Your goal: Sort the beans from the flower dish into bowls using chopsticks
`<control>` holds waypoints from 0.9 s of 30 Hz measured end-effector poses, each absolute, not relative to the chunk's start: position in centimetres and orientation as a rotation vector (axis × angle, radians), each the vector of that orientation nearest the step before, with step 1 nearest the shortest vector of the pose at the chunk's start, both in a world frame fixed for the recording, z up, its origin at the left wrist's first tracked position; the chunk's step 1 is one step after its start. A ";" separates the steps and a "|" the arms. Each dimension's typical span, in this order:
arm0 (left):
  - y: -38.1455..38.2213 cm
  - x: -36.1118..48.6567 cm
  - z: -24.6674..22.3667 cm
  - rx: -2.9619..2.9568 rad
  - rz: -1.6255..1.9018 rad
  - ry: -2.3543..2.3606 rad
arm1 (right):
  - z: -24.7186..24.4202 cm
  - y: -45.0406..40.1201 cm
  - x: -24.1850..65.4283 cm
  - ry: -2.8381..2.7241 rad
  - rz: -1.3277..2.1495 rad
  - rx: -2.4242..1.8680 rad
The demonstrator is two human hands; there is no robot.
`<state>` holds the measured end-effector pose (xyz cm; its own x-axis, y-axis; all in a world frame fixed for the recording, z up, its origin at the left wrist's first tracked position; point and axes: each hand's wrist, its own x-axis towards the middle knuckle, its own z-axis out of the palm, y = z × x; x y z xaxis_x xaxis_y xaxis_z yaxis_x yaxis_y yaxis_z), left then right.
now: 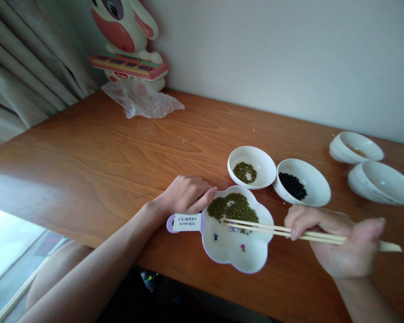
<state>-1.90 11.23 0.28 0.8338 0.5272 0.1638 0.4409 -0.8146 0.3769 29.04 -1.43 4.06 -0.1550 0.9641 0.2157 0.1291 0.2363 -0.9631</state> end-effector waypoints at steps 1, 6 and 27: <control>11.2 -1.9 0.3 2.688 0.371 0.735 | 4.1 -1.5 29.2 -1.516 1.060 -1.061; 11.2 -1.8 0.4 2.686 0.362 0.729 | 4.0 -1.7 31.0 -1.444 0.852 -1.042; 11.2 -2.0 0.4 2.692 0.389 0.734 | 4.5 -1.7 29.2 -1.517 1.119 -1.080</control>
